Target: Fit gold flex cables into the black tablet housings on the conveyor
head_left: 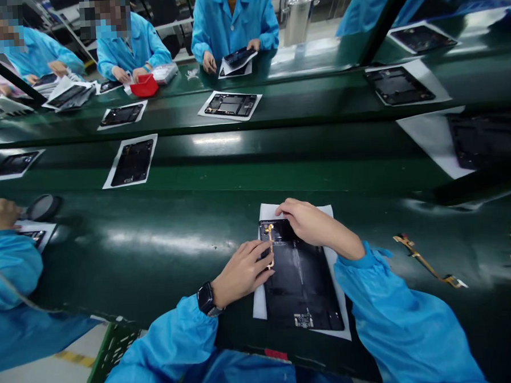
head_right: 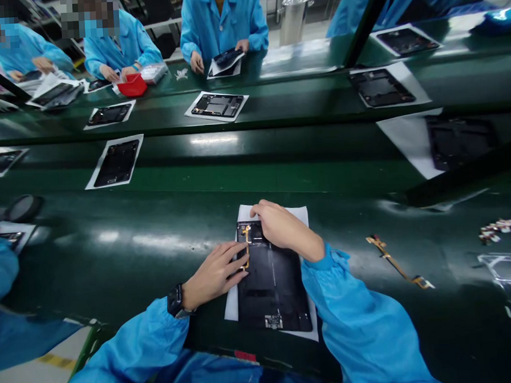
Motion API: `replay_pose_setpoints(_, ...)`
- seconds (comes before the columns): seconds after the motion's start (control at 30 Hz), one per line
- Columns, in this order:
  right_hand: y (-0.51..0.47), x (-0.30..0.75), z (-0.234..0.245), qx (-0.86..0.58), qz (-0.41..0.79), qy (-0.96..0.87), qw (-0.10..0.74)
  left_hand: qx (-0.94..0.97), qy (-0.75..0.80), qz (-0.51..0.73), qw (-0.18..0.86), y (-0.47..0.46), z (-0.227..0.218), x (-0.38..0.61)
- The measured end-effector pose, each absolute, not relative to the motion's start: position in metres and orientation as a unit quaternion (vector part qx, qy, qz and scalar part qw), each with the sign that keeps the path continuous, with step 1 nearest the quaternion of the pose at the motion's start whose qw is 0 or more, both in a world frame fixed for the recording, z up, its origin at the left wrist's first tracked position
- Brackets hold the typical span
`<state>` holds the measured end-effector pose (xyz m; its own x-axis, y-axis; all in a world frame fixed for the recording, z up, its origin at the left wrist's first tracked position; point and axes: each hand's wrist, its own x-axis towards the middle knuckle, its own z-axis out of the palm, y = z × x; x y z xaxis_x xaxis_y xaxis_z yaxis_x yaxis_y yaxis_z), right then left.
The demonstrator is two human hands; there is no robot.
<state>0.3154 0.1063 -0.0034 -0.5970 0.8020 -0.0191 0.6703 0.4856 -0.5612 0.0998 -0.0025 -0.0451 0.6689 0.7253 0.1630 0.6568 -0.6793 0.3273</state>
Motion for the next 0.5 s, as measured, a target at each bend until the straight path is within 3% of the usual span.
replay_pose_setpoints(0.23,0.081,0.323,0.045,-0.462,0.284,-0.832,0.113,0.923,0.348,0.104,0.126,0.001,-0.037,0.09)
replay_pose_setpoints(0.5,0.036,0.332,0.021,-0.505,0.295,-0.809,0.063,0.938,0.296,0.103,0.149,0.004,-0.037,0.079)
